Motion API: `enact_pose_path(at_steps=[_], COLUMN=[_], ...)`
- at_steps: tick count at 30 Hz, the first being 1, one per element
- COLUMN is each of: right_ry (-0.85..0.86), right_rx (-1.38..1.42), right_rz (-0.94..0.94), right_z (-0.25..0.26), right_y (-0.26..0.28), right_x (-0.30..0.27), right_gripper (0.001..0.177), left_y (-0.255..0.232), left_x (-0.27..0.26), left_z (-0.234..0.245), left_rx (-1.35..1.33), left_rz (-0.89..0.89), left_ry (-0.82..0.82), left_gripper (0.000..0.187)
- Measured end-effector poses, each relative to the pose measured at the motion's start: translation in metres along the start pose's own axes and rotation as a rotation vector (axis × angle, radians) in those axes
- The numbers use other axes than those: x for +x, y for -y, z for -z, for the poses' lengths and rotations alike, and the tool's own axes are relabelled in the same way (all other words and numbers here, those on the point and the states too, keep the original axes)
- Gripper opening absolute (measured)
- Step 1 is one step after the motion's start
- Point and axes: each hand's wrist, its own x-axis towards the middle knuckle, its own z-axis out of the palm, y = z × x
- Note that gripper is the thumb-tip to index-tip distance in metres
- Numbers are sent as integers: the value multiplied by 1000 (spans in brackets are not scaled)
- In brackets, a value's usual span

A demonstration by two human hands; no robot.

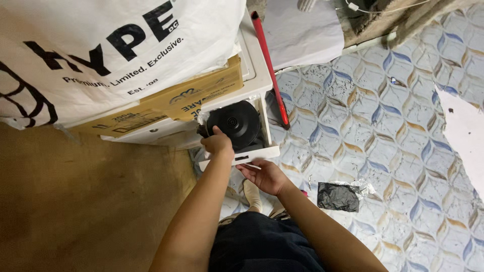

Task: The person picks up a black cloth and places it in a laundry basket, then gathers a small orange plastic object and a black circular device with a cord. They place these items into a drawer and then use a red broom to sweep the patterned floor.

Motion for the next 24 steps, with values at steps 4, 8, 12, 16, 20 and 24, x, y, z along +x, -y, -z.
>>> enact_pose_path(at_steps=[4,8,12,16,20,24], right_ry=[-93,-88,-63,-183,-199,-266], right_rx=[3,-43,1,142,141,177], right_rz=[42,49,33,21,52,133], right_z=[-23,-13,6,3,-10,-22], right_y=[-1,-2,-7,-12,-16,-24], right_x=[-10,-2,18,32,24,23], right_gripper=[22,29,36,33,37,44], left_y=[6,5,-14,-10,11,24], left_x=[13,-18,-55,-51,-23,-14], left_z=[-20,23,71,87,102,125], left_rx=[137,15,-307,-541,-683,-926], left_rz=[-195,-280,-56,153,354,439], left_ry=[-132,76,462,619,728,861], left_gripper=[65,59,53,43,42,38])
